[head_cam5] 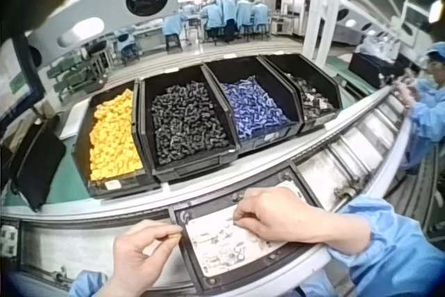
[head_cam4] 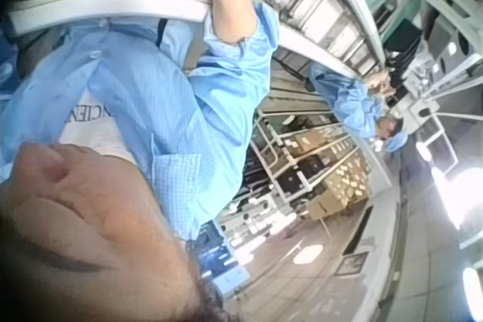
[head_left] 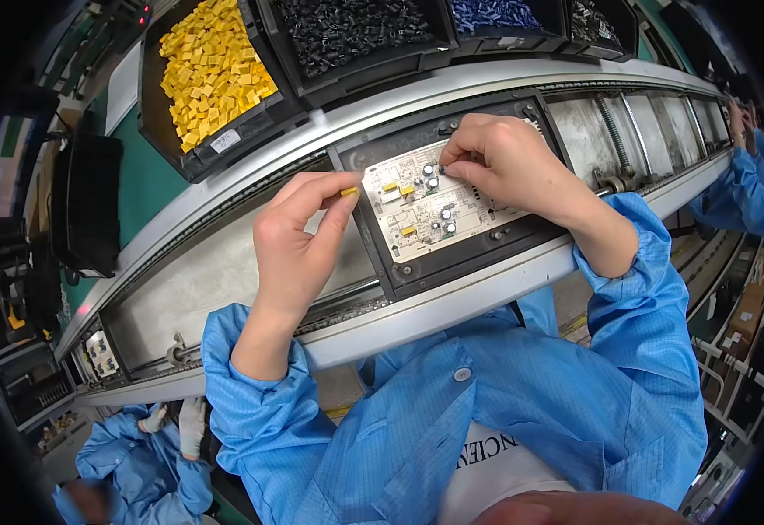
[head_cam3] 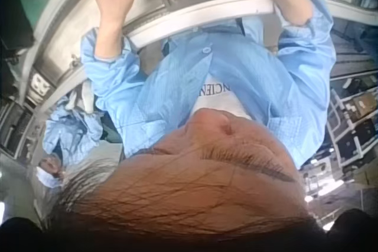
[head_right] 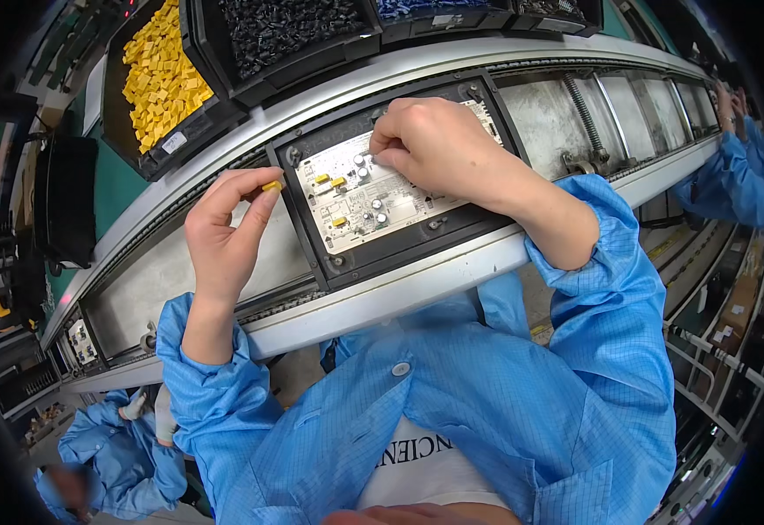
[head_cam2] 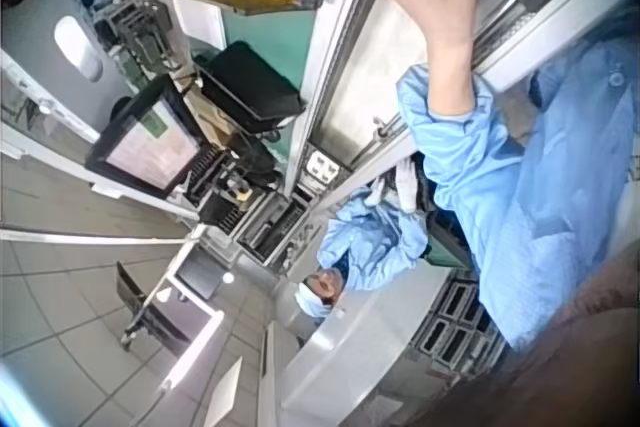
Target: Assembling small electronic components onto circuit boards at a manual station.
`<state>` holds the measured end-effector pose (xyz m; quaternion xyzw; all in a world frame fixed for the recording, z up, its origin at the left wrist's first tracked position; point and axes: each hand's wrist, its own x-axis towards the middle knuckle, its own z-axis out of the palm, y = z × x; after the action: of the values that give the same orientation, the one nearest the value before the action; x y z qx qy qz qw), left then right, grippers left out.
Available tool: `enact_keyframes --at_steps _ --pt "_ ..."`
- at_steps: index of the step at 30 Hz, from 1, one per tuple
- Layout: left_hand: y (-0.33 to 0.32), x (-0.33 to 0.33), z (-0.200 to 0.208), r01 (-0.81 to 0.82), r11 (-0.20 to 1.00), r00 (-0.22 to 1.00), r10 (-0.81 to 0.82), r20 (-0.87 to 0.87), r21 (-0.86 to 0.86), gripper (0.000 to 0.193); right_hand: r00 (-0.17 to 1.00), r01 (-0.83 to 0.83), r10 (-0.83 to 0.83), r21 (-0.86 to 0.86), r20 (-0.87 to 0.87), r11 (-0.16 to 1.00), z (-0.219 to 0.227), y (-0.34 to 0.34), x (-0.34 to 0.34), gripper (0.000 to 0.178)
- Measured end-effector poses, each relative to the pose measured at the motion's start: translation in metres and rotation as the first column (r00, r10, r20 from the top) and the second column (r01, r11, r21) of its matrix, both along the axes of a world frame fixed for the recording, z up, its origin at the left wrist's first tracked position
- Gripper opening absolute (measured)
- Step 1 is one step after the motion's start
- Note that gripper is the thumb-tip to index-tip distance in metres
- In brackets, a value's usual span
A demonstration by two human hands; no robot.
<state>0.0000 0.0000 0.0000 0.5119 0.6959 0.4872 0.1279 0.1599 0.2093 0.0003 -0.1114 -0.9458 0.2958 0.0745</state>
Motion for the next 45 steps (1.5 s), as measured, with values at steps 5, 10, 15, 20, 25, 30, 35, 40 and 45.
enact_keyframes --at_steps 5,10,15,20,25,30,35,40,45 --pt "0.001 -0.003 0.001 0.000 1.000 1.000 0.000 -0.005 -0.002 0.018 0.999 0.010 -0.007 0.098 -0.035 0.995 -0.001 0.001 0.000 0.011" --pt "0.000 -0.003 0.002 0.006 1.000 1.000 -0.006 -0.011 -0.025 0.018 1.000 0.017 -0.017 0.124 -0.007 0.992 0.000 0.002 -0.001 0.012" --pt "0.001 -0.003 0.001 0.002 1.000 1.000 -0.002 -0.002 -0.022 0.018 1.000 0.020 -0.017 0.122 -0.026 0.992 0.001 0.003 0.000 0.012" --pt "0.001 -0.003 0.000 0.001 1.000 1.000 -0.001 0.003 -0.026 0.018 0.999 0.041 -0.042 0.035 0.015 0.999 0.002 0.005 0.000 0.011" --pt "0.001 -0.003 0.001 0.003 0.999 1.000 -0.003 -0.001 -0.034 0.018 0.997 0.067 -0.067 0.001 0.030 0.998 0.005 0.006 0.000 0.011" --pt "0.001 -0.003 0.001 0.007 0.999 1.000 -0.007 -0.003 -0.032 0.018 0.999 0.050 -0.050 0.016 0.006 0.999 0.004 0.009 0.000 0.011" --pt "0.001 -0.003 0.001 0.007 0.999 1.000 -0.007 0.010 -0.038 0.018 0.997 0.055 -0.055 -0.001 0.051 0.998 0.007 0.009 0.000 0.012" --pt "0.000 -0.002 0.003 0.013 0.999 0.999 -0.011 0.032 -0.047 0.018 0.998 0.044 -0.044 0.001 0.038 0.999 0.006 0.013 0.001 0.012" --pt "0.002 -0.002 0.002 0.016 0.999 1.000 -0.016 0.006 -0.029 0.018 0.996 0.087 -0.087 0.009 0.035 0.996 0.006 0.013 0.001 0.012"
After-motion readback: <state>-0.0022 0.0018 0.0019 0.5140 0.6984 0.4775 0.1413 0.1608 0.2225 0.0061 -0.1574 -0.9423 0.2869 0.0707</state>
